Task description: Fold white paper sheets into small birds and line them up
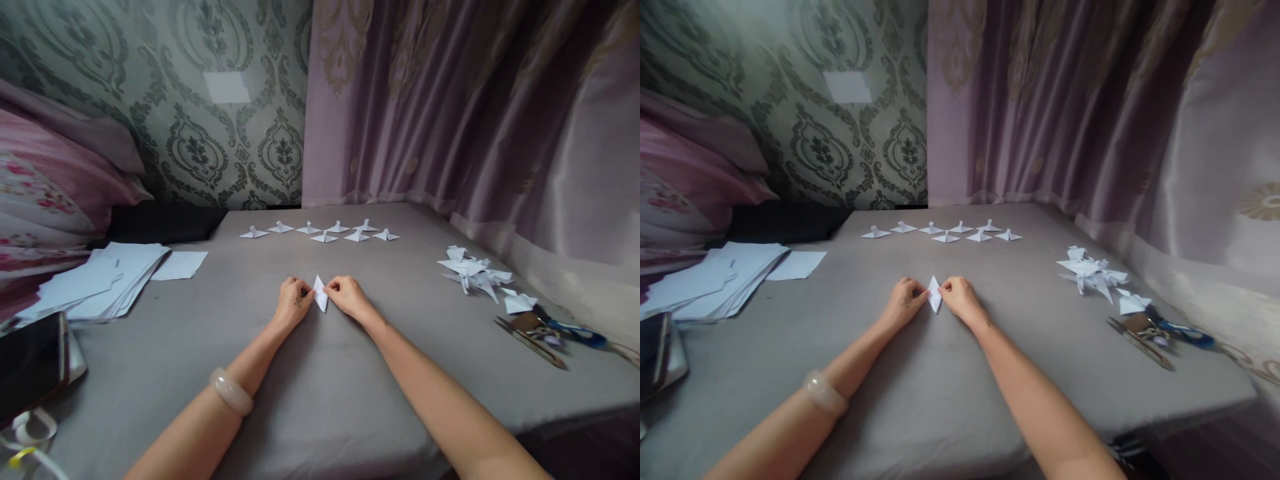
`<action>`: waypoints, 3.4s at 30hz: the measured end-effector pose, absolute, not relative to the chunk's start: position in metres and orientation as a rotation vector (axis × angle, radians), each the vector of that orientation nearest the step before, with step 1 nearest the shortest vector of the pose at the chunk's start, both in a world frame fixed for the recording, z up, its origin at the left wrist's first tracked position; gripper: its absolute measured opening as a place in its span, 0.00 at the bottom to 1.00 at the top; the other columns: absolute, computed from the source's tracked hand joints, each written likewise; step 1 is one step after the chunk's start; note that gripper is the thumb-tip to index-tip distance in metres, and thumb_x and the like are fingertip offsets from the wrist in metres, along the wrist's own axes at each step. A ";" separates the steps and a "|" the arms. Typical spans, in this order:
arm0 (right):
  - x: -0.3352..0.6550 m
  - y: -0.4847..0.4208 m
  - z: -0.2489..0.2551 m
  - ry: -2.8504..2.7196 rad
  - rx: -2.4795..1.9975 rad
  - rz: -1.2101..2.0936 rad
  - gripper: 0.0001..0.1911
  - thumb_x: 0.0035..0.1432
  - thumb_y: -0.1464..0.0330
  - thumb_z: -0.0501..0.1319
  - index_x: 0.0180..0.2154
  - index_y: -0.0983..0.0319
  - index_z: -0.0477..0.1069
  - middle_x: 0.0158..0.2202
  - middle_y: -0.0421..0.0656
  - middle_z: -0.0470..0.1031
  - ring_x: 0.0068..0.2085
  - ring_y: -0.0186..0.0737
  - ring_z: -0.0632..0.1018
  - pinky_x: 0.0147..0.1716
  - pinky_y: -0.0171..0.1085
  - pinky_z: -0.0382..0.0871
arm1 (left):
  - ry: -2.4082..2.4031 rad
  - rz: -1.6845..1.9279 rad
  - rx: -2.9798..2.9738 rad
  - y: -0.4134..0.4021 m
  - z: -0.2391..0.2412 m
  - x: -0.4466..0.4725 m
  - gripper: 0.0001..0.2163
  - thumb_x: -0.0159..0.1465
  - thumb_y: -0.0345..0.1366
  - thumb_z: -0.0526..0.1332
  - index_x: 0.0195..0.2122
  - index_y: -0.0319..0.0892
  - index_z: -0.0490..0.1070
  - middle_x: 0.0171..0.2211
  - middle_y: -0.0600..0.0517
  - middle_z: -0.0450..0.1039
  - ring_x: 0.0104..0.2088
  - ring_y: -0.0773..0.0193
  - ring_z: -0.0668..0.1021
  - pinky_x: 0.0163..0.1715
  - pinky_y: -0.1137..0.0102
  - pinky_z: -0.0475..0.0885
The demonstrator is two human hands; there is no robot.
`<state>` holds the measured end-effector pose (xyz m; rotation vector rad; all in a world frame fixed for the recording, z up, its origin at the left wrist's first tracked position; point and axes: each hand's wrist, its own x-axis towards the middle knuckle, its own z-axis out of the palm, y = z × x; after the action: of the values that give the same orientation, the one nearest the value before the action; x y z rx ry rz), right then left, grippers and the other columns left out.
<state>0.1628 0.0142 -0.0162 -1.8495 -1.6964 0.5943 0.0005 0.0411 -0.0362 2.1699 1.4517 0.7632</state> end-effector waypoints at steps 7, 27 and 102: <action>0.166 0.016 -0.021 -1.785 -1.784 0.531 0.06 0.53 0.69 0.61 0.33 0.63 0.75 0.30 0.43 0.76 0.32 0.36 0.74 0.33 0.32 0.64 | 1.407 0.626 2.410 0.033 -0.029 0.007 0.09 0.63 0.29 0.52 0.38 0.40 0.71 0.39 0.46 0.70 0.40 0.59 0.71 0.42 0.64 0.67; 0.170 -0.020 -0.003 -2.162 -1.906 0.258 0.20 0.63 0.72 0.47 0.43 0.52 0.75 0.47 0.42 0.69 0.40 0.37 0.75 0.35 0.35 0.62 | 1.403 0.224 2.710 0.005 0.002 0.013 0.11 0.63 0.32 0.49 0.34 0.41 0.71 0.37 0.46 0.71 0.40 0.57 0.72 0.34 0.68 0.67; 0.170 -0.024 -0.009 -2.020 -1.602 0.556 0.15 0.56 0.74 0.54 0.43 0.59 0.73 0.41 0.43 0.72 0.37 0.34 0.74 0.39 0.32 0.65 | 1.242 0.607 2.173 0.016 -0.015 -0.012 0.15 0.53 0.27 0.56 0.40 0.42 0.75 0.38 0.47 0.69 0.40 0.60 0.72 0.40 0.69 0.67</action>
<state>0.1700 -0.0235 -0.0094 -1.6017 -2.0197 0.5556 -0.0124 0.0158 -0.0154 2.1734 1.2419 0.6071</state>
